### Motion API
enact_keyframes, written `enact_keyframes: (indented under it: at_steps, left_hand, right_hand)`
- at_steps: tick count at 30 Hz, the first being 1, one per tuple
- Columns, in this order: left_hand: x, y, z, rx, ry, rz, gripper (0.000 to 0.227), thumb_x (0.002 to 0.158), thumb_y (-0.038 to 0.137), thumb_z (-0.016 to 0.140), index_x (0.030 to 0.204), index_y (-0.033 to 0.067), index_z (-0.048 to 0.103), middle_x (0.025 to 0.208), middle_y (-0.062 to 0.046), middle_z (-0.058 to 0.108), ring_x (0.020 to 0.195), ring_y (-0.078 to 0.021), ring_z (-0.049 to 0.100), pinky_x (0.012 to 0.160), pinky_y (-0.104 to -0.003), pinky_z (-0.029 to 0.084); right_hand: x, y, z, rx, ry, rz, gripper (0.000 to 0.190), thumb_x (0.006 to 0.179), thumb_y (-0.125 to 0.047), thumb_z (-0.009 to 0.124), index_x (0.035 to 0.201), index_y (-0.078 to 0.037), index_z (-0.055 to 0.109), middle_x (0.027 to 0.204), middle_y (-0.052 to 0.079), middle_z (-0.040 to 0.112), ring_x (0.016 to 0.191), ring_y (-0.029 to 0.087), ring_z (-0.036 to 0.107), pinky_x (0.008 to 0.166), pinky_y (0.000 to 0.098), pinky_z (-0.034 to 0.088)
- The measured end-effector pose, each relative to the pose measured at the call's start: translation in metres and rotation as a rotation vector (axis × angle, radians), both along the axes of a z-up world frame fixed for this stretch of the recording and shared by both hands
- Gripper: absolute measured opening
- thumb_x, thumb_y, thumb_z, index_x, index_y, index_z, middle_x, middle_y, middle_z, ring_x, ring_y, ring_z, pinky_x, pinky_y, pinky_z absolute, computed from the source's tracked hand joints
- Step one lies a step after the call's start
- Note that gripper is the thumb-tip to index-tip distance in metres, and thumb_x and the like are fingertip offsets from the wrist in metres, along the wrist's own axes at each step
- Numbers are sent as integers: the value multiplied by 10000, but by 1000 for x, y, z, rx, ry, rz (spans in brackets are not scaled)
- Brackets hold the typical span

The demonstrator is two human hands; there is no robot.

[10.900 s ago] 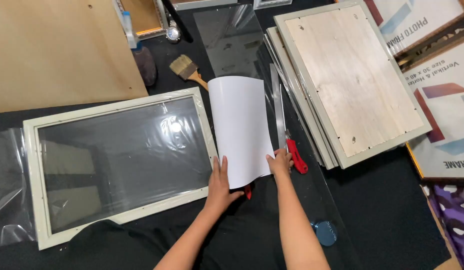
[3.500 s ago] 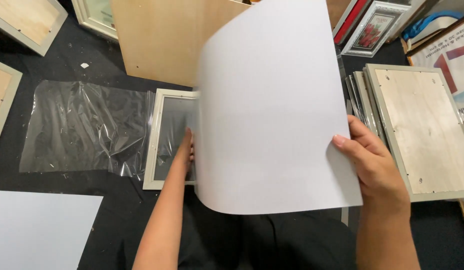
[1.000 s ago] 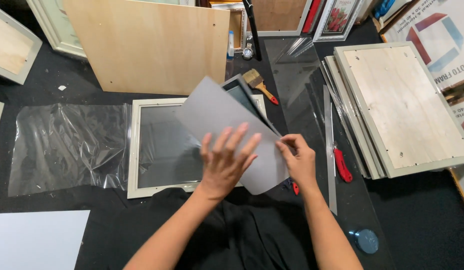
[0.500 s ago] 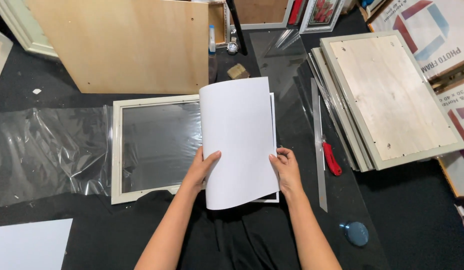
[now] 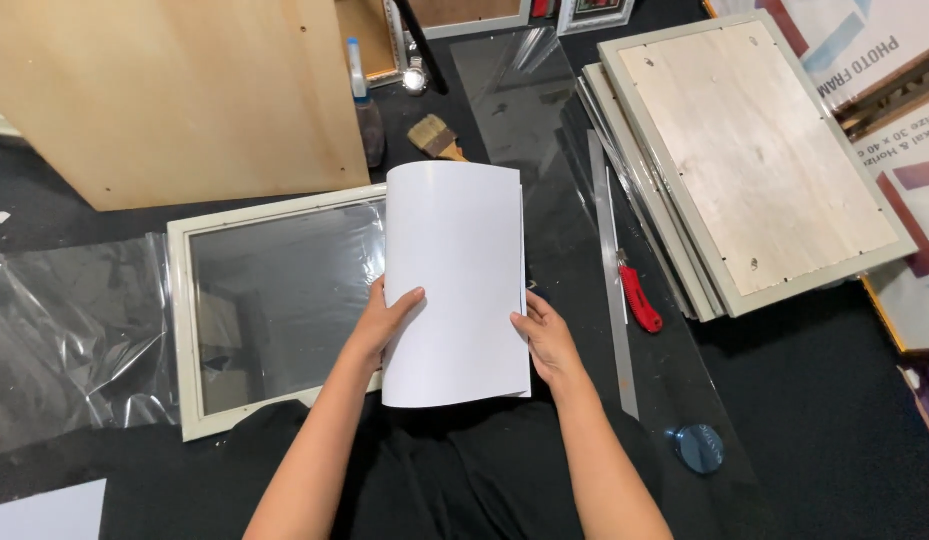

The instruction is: Trimming a white art print to the correct dimensions using a utility knife and a metal ruler on a workshop floor.

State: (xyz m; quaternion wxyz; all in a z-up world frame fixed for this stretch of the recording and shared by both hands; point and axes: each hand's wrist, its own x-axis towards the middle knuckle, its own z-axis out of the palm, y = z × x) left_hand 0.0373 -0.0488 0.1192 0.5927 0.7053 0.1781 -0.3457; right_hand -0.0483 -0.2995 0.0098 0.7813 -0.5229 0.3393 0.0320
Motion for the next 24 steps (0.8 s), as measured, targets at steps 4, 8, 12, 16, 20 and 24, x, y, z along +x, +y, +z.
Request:
enact_keyframes:
  at_steps: [4, 8, 12, 16, 20, 24]
  left_hand:
    - [29, -37, -32, 54, -88, -58, 1163, 718, 567, 886, 1617, 160, 271, 1530, -208, 457, 1392, -385, 482, 1087, -548, 450]
    - [51, -92, -30, 58, -203, -70, 1248, 699, 540, 893, 1629, 100, 186, 1556, -251, 423, 1426, -414, 442, 1150, -551, 396]
    - [80, -133, -86, 162, -240, -139, 1287, 691, 633, 872, 1627, 101, 168, 1572, -234, 399, 1442, -392, 430, 1171, -553, 373]
    - [86, -160, -87, 243, -198, -186, 1262, 731, 639, 837, 1631, 102, 134, 1579, -263, 362, 1460, -420, 392, 1181, -597, 336]
    - [78, -200, -43, 618, -596, -458, 989, 890, 421, 719, 1645, 104, 163, 1688, -241, 128, 1529, -464, 178, 1203, -691, 93]
    - [79, -265, -81, 819, -1110, -994, 679, 948, 320, 674, 1566, 212, 414, 1707, -40, 241, 1578, -293, 123, 1238, -612, -60]
  right_hand:
    - [22, -29, 26, -45, -4, -31, 601, 919, -14, 685, 1490, -103, 519, 1218, 87, 649, 1075, 184, 603, 929, 349, 563]
    - [49, -87, -10, -113, -22, -58, 637, 926, -26, 696, 1521, -114, 485, 1159, 79, 647, 1029, 185, 620, 902, 345, 575]
    - [66, -138, -88, -195, -70, -157, 656, 902, -25, 728, 1504, -148, 496, 1058, 47, 622, 956, 148, 630, 867, 303, 586]
    - [70, -149, -115, -178, -51, -168, 640, 900, -25, 731, 1488, -143, 508, 1052, 66, 628, 945, 171, 643, 843, 327, 590]
    - [78, -149, -113, -191, -2, -165, 592, 906, -25, 729, 1457, -137, 544, 1069, 83, 656, 937, 178, 669, 805, 334, 607]
    - [80, -164, -160, -234, -28, -175, 602, 892, -14, 725, 1457, -117, 547, 1077, 86, 674, 938, 133, 657, 845, 280, 582]
